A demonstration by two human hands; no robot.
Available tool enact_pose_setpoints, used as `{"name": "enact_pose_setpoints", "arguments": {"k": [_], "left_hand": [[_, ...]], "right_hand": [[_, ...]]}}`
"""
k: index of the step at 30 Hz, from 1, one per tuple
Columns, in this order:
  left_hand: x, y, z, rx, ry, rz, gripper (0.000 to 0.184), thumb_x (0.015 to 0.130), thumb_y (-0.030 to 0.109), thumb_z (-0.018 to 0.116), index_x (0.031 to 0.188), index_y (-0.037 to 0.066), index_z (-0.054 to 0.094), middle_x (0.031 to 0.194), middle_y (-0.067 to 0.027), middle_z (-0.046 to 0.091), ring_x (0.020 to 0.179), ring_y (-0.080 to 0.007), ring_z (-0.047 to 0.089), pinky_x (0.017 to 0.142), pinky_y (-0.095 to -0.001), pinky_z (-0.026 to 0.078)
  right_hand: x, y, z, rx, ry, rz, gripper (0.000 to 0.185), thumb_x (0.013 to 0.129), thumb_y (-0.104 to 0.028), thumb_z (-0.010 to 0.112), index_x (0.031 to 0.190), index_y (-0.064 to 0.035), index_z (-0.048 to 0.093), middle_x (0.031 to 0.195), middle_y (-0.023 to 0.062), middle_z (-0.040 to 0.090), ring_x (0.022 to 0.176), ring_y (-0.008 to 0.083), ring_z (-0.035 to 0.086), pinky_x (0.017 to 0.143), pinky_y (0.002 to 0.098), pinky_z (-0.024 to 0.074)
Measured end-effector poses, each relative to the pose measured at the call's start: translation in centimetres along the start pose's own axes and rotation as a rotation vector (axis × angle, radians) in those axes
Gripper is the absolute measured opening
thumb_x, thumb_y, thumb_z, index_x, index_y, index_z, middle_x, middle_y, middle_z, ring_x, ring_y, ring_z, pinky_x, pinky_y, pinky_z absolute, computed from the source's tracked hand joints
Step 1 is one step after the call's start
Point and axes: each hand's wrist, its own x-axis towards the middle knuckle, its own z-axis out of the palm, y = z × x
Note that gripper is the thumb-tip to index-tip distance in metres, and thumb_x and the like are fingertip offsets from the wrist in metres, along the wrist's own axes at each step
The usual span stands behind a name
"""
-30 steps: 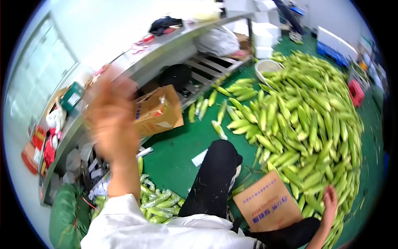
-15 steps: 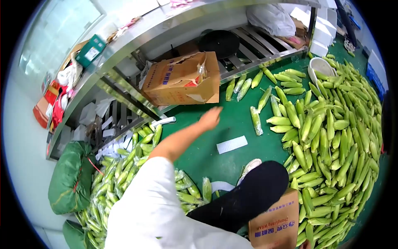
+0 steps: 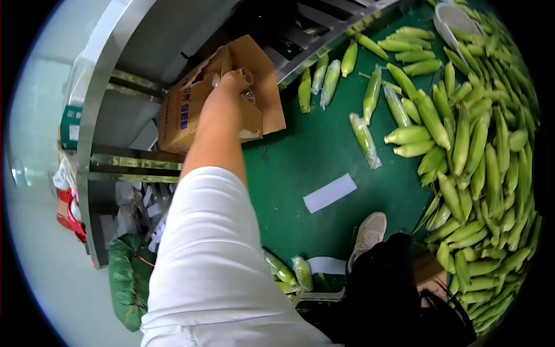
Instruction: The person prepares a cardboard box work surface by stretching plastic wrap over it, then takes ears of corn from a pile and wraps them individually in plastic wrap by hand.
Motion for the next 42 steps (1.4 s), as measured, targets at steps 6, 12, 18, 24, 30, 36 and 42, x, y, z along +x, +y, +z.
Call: {"name": "enact_pose_setpoints", "arguments": {"k": [6,12,18,24,30,36,42], "left_hand": [[1.0,-2.6,3.3,0.267,0.186,0.539,0.041,0.092,0.033,0.062,0.128,0.013,0.065,0.134,-0.0102,0.062,0.123,-0.0273,0.061,0.102,-0.0409,0.048],[3.4,-3.5,8.8,0.000,0.133,0.103,0.030,0.096,0.028,0.054,0.116,0.009,0.066,0.115,-0.0147,0.070,0.107,-0.0316,0.068,0.091,-0.0444,0.053],[-5.2,-3.7,9.1,-0.014,0.381,-0.100,0.033,0.101,0.033,0.046,0.108,0.008,0.067,0.100,-0.0171,0.075,0.093,-0.0354,0.072,0.081,-0.0465,0.056],[-25.4,-2.8,-4.5,-0.284,0.897,-0.063,0.024,0.089,0.024,0.071,0.103,0.006,0.066,0.101,-0.0196,0.071,0.088,-0.0409,0.067,0.075,-0.0498,0.054],[-50.5,12.1,-16.7,-0.682,1.503,0.297,0.032,0.082,0.010,0.078,0.110,-0.001,0.066,0.109,-0.0186,0.067,0.088,-0.0356,0.067,0.073,-0.0390,0.054],[-64.3,28.8,-22.1,-1.054,1.496,0.862,0.029,0.083,0.003,0.077,0.108,-0.001,0.063,0.102,-0.0057,0.063,0.080,-0.0103,0.061,0.063,-0.0243,0.046],[-66.2,45.5,-18.9,-1.075,0.767,1.393,0.042,0.089,0.023,0.078,0.121,0.001,0.062,0.105,-0.0118,0.070,0.085,-0.0192,0.069,0.073,-0.0337,0.054]], "right_hand": [[-1.0,1.8,2.5,0.172,0.001,0.053,0.023,0.093,-0.005,0.060,0.113,0.0046,0.065,0.096,0.0230,0.069,0.084,0.0341,0.068,0.077,0.0416,0.0533],[-6.5,10.6,5.1,0.302,-0.057,0.334,0.029,0.090,0.000,0.062,0.118,0.0038,0.063,0.099,0.0179,0.070,0.090,0.0266,0.070,0.083,0.0341,0.0550],[-10.8,13.5,7.2,0.309,-0.040,0.398,0.031,0.087,-0.001,0.064,0.118,0.0029,0.065,0.097,0.0175,0.070,0.087,0.0265,0.070,0.081,0.0360,0.0560],[-8.4,12.7,4.9,0.332,0.124,0.175,0.034,0.085,-0.003,0.065,0.119,0.0001,0.064,0.100,0.0175,0.070,0.087,0.0302,0.068,0.082,0.0369,0.0545],[-3.9,5.7,4.0,0.958,0.257,0.023,0.034,0.099,-0.018,0.062,0.130,-0.0044,0.064,0.116,0.0101,0.070,0.107,0.0185,0.065,0.092,0.0330,0.0526],[-1.1,0.8,2.7,2.189,0.257,0.161,0.102,0.092,-0.071,0.054,0.161,-0.0070,0.015,0.166,0.0205,0.018,0.151,0.0367,0.026,0.119,0.0595,0.0222],[-8.9,13.9,5.5,2.793,0.362,-0.349,0.094,0.087,-0.079,0.051,0.156,-0.0179,0.034,0.159,0.0106,0.039,0.145,0.0330,0.038,0.116,0.0592,0.0309]]}}
